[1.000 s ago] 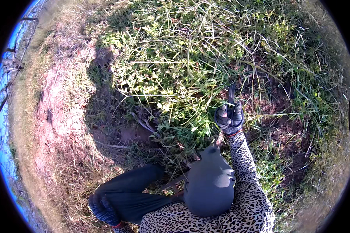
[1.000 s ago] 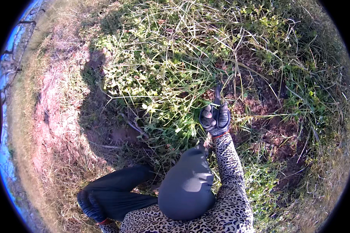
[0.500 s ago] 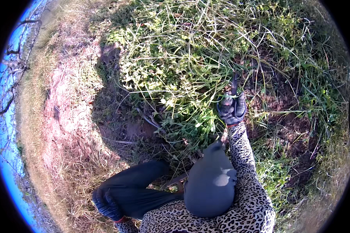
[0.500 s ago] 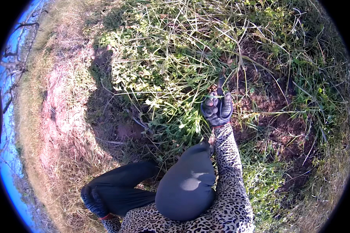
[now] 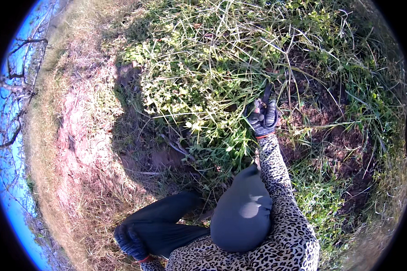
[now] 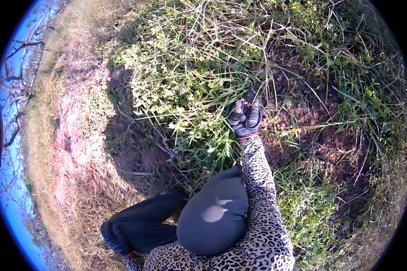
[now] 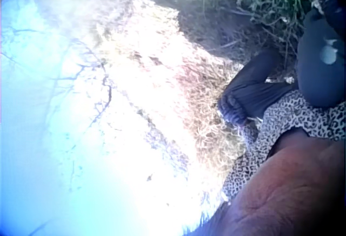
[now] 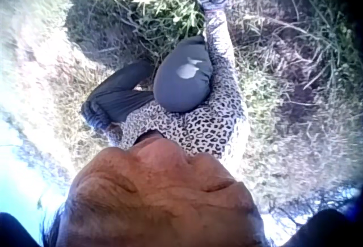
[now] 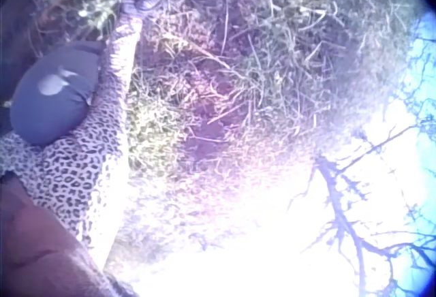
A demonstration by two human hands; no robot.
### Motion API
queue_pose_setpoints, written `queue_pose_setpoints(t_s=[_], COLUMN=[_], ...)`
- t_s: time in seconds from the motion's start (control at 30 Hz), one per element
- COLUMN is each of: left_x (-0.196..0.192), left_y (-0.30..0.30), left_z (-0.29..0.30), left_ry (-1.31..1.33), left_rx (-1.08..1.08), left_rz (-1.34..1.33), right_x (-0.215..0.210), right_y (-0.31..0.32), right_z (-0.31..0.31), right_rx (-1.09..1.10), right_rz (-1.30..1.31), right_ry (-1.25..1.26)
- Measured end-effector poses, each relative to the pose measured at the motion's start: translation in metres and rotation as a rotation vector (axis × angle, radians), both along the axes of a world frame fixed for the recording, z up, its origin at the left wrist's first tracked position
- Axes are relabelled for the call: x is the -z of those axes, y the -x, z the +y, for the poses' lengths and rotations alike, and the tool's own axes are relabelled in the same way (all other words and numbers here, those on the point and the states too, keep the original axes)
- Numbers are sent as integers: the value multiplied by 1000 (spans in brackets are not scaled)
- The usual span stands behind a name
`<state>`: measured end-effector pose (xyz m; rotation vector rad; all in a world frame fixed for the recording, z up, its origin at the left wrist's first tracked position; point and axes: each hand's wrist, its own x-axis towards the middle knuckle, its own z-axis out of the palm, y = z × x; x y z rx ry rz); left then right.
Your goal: The person pulls plants from the ground by hand and cuts the stems using a sickle.
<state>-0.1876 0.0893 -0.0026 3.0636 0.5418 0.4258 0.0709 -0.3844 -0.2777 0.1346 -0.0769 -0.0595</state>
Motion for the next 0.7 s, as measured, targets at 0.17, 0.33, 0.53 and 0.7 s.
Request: queue_pose_setpoints(t_s=[0.17,0.33,0.53,0.7], left_x=[-3,-1,1,4], left_y=[-1,-2,-2,0], left_z=[-3,-2,-2,9], left_ry=[-36,-27,-23,6], left_rx=[32,43,63,89], left_rz=[-1,-17,-39,-40], right_x=[7,-8,-54,-61], right_y=[3,23,64,82], right_z=[1,-44,-25,5], right_rx=[82,271,142,-215], right_rz=[110,-132,141,95], right_ry=[-36,96,213,222])
